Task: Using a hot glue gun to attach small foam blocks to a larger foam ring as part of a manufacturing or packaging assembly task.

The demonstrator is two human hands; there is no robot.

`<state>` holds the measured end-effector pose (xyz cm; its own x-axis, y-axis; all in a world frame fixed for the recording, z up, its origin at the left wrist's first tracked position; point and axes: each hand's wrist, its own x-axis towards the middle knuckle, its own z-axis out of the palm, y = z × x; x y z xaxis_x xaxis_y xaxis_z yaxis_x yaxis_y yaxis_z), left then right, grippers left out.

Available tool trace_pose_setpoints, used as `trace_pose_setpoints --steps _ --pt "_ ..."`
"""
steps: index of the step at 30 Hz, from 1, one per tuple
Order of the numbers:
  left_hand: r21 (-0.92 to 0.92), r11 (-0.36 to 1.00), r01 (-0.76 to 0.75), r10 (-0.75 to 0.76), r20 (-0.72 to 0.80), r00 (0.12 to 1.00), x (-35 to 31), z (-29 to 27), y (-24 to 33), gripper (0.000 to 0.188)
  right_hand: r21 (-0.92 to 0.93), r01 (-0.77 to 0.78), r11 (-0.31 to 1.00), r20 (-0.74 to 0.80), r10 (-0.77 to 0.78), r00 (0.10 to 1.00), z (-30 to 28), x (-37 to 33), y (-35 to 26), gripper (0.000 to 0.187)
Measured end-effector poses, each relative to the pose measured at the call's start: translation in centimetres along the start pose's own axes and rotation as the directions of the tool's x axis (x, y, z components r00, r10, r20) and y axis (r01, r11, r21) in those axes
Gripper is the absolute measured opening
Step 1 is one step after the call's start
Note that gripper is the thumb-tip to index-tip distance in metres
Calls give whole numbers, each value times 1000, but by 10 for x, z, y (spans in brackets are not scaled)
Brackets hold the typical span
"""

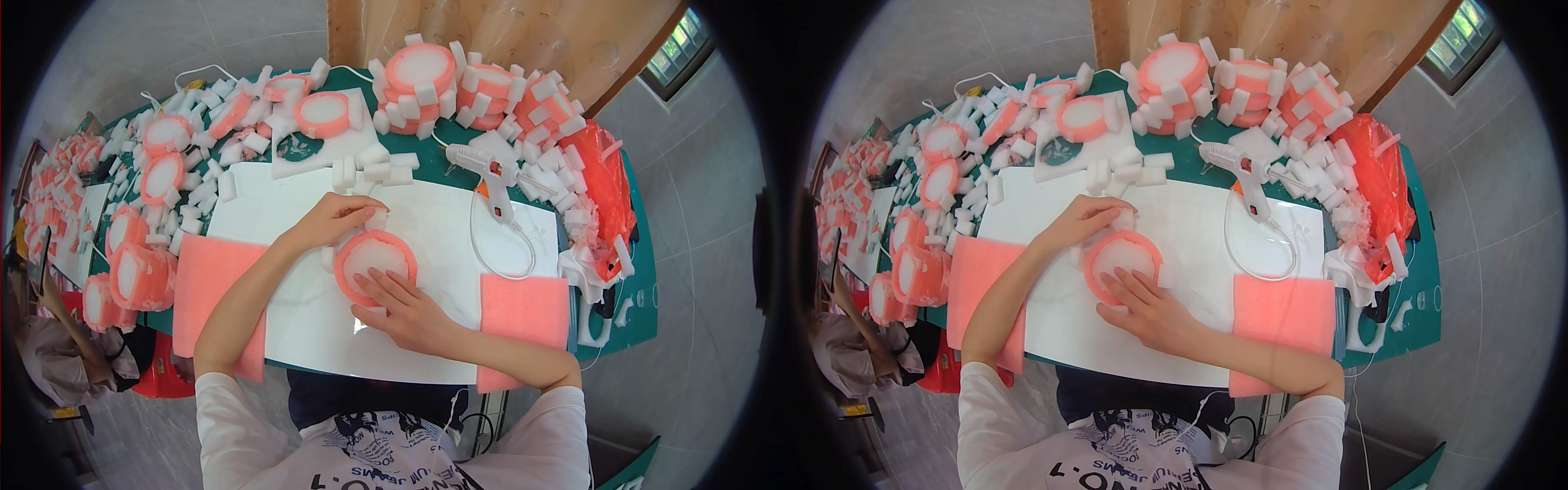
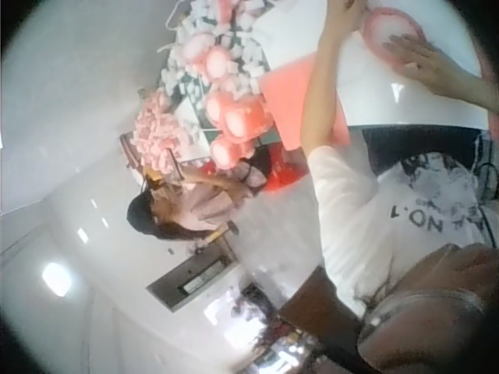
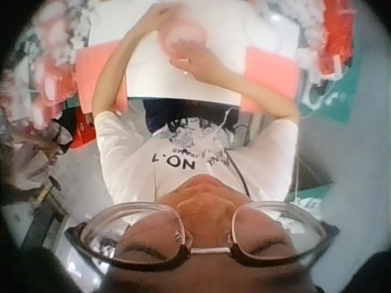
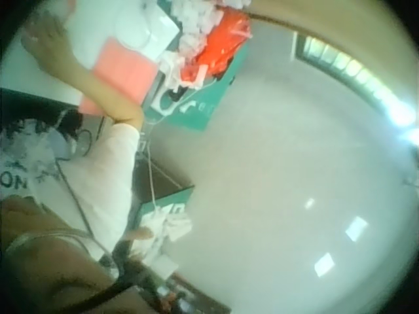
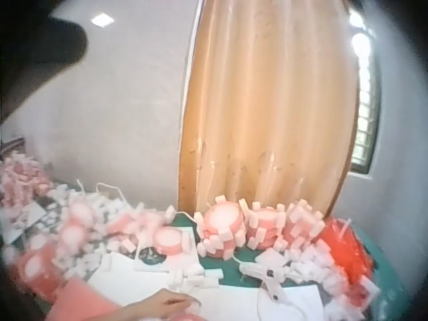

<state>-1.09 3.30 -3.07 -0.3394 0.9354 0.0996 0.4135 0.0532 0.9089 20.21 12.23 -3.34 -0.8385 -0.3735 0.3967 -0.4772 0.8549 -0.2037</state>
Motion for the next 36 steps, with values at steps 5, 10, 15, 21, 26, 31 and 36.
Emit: trace_pose_setpoints --steps 5,10,15,21,26,31,36 --pt "-10 1000 -22 21 -18 1000 1 1 -1 23 -4 8 1000 -6 -8 1000 0 0 0 43" --pt "3 1000 13 -13 -4 1000 0 0 3 23 -36 8 999 -10 -8 1000 0 0 0 40" --pt "-6 1000 -2 2 -5 1000 1 0 2 22 -52 8 999 -16 -9 1000 0 0 0 39" --pt "2 1000 1 -1 -14 1000 0 0 2 22 -38 -11 999 -21 10 1000 -1 1 -1 37" --pt "28 999 29 -29 18 999 0 -2 6 22 -53 -19 998 -14 19 1000 1 2 0 35" --pt "24 1000 5 -5 2 1000 0 0 4 23 -44 11 999 -27 -12 1000 1 1 0 42" --pt "15 1000 -20 20 -2 1000 1 0 0 23 -26 6 1000 -27 -7 1000 2 0 1 40"
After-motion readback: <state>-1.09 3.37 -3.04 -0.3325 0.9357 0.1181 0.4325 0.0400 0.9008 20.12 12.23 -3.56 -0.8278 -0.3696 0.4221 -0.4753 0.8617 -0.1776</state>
